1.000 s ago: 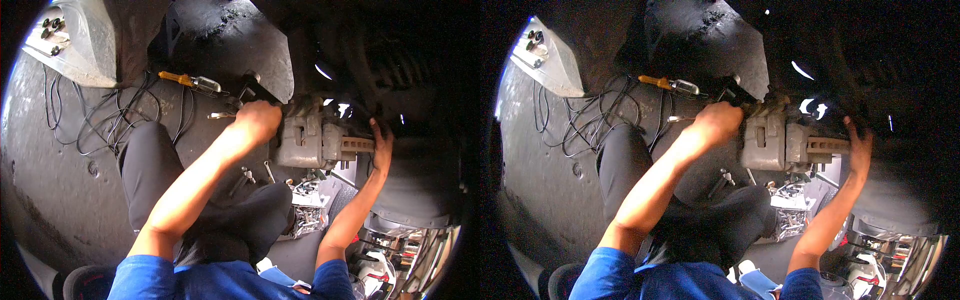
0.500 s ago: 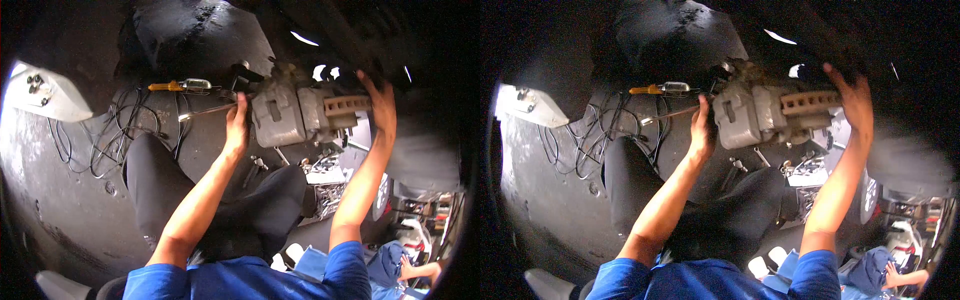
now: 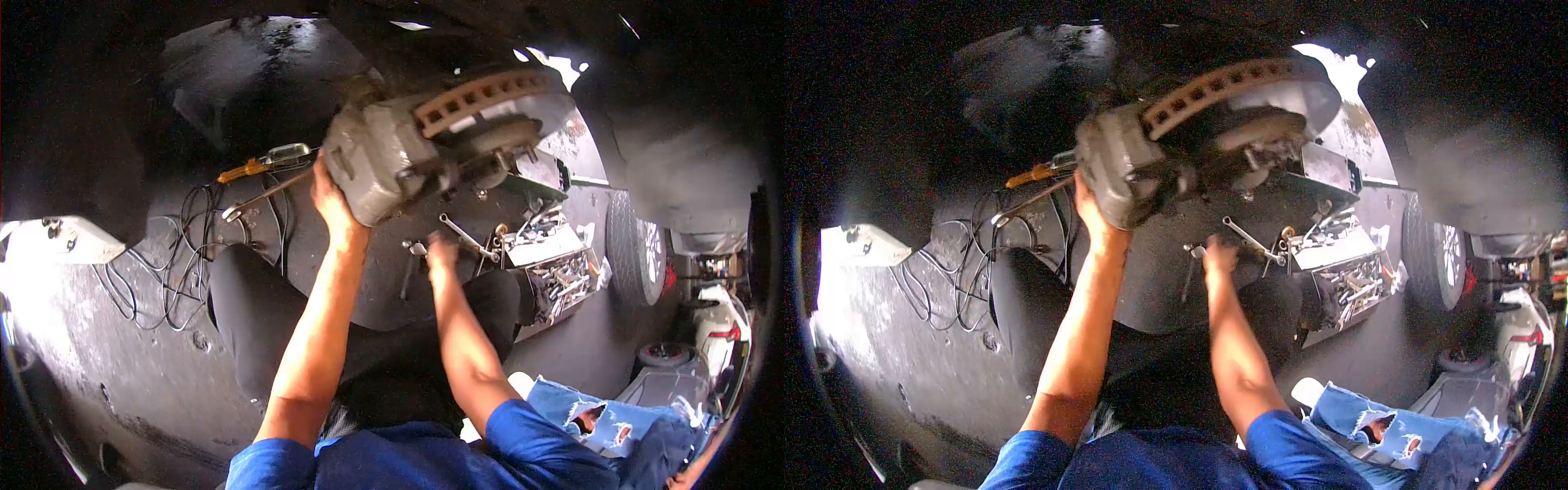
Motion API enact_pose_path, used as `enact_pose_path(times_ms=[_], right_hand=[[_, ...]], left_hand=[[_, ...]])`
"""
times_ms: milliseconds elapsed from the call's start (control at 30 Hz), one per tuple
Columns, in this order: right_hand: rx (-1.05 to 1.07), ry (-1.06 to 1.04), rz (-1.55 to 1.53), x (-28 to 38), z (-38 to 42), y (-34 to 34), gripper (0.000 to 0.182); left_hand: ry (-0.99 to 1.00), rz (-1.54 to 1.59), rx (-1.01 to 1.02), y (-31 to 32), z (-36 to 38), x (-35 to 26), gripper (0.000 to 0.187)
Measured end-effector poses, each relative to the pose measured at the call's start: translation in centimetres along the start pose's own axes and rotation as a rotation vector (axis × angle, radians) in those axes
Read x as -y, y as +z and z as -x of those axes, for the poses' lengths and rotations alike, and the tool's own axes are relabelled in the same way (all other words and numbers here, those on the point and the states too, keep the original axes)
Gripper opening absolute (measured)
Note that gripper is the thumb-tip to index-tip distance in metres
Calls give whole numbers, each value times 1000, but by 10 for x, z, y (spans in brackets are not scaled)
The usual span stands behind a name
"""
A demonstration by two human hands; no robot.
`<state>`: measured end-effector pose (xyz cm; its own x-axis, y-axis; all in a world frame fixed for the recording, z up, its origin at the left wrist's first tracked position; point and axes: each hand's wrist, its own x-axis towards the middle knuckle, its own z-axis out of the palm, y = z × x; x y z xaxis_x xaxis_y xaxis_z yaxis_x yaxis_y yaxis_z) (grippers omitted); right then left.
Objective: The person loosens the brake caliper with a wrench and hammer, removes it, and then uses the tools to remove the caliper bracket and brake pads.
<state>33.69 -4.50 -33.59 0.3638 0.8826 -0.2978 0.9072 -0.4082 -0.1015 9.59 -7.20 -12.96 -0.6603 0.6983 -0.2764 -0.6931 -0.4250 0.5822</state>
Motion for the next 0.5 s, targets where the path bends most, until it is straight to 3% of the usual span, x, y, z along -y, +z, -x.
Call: enact_pose_path(times_ms=[33, 67, 100, 167, 200, 233, 267, 333, 400, 433, 500], right_hand=[[37, 243, -321, 1, 25, 25, 85], [108, 200, -177, -1, 34, 30, 85], [185, 159, -31, -4, 41, 32, 84], [321, 30, -87, -13, 24, 25, 77], [381, -36, -121, -16, 16, 21, 74], [350, -4, -159, -16, 16, 22, 71], [317, 29, -195, -16, 20, 29, 67], [184, 95, -198, -12, 30, 59, 54], [159, 183, -366, -4, 36, 43, 57], [158, 252, -479, 2, 34, 25, 56], [132, 286, -867, 5, 4, 17, 54]], left_hand=[[92, 3, 51, -7, -8, 10, 48], [-7, 77, 38, -3, -3, 6, 49], [14, 76, 52, -7, -7, 9, 49], [61, 72, 80, 2, 4, 4, 50], [188, -150, 62, 12, 14, -3, 47], [142, -82, 126, -14, -10, 15, 43], [161, -162, 89, -7, -3, 12, 42], [140, -33, 189, -18, -9, 18, 42], [594, -674, 220, -7, -5, 12, 43], [477, -462, 240, 4, 4, 6, 43], [689, -778, 361, -36, -21, 22, 44]])
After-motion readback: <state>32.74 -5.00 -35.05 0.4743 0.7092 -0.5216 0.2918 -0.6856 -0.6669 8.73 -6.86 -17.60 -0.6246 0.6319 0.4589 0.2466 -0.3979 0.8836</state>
